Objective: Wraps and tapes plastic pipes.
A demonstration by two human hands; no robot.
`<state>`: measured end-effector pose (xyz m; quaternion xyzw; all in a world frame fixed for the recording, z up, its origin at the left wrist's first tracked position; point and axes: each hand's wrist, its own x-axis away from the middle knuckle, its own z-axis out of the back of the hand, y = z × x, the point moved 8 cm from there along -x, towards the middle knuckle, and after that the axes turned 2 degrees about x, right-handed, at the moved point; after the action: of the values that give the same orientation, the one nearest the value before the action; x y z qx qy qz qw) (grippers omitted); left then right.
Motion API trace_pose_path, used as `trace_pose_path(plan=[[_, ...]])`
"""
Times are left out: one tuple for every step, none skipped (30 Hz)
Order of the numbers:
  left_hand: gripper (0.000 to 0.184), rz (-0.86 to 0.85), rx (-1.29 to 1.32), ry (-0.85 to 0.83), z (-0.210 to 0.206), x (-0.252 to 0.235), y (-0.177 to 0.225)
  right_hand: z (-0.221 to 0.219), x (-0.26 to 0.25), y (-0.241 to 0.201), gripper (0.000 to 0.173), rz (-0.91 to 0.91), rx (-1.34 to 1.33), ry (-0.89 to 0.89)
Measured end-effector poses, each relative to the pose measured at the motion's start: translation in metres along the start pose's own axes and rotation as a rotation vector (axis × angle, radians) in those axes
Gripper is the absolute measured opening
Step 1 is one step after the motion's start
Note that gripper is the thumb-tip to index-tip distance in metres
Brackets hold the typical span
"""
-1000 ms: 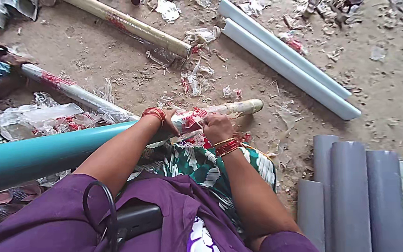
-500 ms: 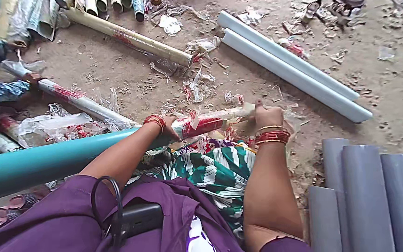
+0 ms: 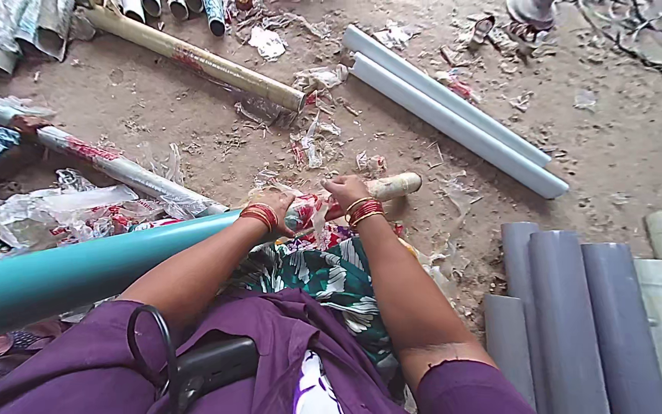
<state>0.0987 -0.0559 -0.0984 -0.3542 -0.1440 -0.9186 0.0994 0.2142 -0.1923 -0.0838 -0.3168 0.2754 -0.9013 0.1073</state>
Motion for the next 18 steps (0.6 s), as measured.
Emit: trace_pose_path(plan=[[0.105,-0.003,-0.020,0.038,-0.005,0.004,0.005,-0.007,-0.002,0.004,0.061,-0.066,-0.025,-0.007],[0.105,-0.013,-0.046,0.079,-0.010,0.009,0.011,-0.013,0.000,0.004,0.073,-0.121,0.006,-0.036],[0.105,-0.022,-0.063,0.102,-0.016,0.013,0.017,-0.018,0.006,-0.001,0.080,-0.148,0.090,-0.083],[0.105,-0.030,-0.071,0.121,-0.022,0.016,0.022,-0.024,0.012,-0.006,0.081,-0.144,0.197,-0.129],[0.107,-0.035,-0.089,0.127,-0.027,0.017,0.025,-0.028,0.017,-0.012,0.075,-0.123,0.301,-0.163],[0.109,-0.035,-0.105,0.128,-0.029,0.018,0.027,-0.032,0.019,-0.016,0.068,-0.107,0.371,-0.190],[0.111,-0.030,-0.109,0.123,-0.031,0.018,0.028,-0.034,0.021,-0.017,0.063,-0.101,0.414,-0.203],[0.115,-0.019,-0.108,0.120,-0.031,0.016,0.027,-0.034,0.022,-0.018,0.059,-0.110,0.439,-0.205],[0.118,-0.004,-0.090,0.117,-0.030,0.015,0.024,-0.034,0.023,-0.015,0.057,-0.129,0.455,-0.198],[0.120,0.014,-0.074,0.112,-0.028,0.014,0.022,-0.035,0.023,-0.009,0.056,-0.153,0.460,-0.195],[0.120,0.029,-0.066,0.102,-0.026,0.012,0.019,-0.037,0.024,-0.003,0.056,-0.174,0.449,-0.202],[0.119,0.046,-0.067,0.085,-0.024,0.012,0.018,-0.040,0.023,0.004,0.054,-0.186,0.443,-0.215],[0.119,0.061,-0.066,0.081,-0.022,0.011,0.018,-0.043,0.020,0.011,0.052,-0.191,0.425,-0.237],[0.118,0.076,-0.069,0.089,-0.022,0.011,0.019,-0.047,0.014,0.020,0.050,-0.186,0.368,-0.241],[0.119,0.086,-0.062,0.106,-0.024,0.011,0.022,-0.050,0.009,0.028,0.048,-0.185,0.288,-0.243],[0.122,0.087,-0.066,0.122,-0.026,0.009,0.025,-0.051,0.005,0.032,0.044,-0.178,0.223,-0.241],[0.124,0.070,-0.075,0.135,-0.028,0.006,0.030,-0.051,0.003,0.034,0.041,-0.167,0.197,-0.242],[0.122,0.043,-0.082,0.148,-0.029,0.004,0.035,-0.052,0.003,0.036,0.039,-0.161,0.193,-0.239]])
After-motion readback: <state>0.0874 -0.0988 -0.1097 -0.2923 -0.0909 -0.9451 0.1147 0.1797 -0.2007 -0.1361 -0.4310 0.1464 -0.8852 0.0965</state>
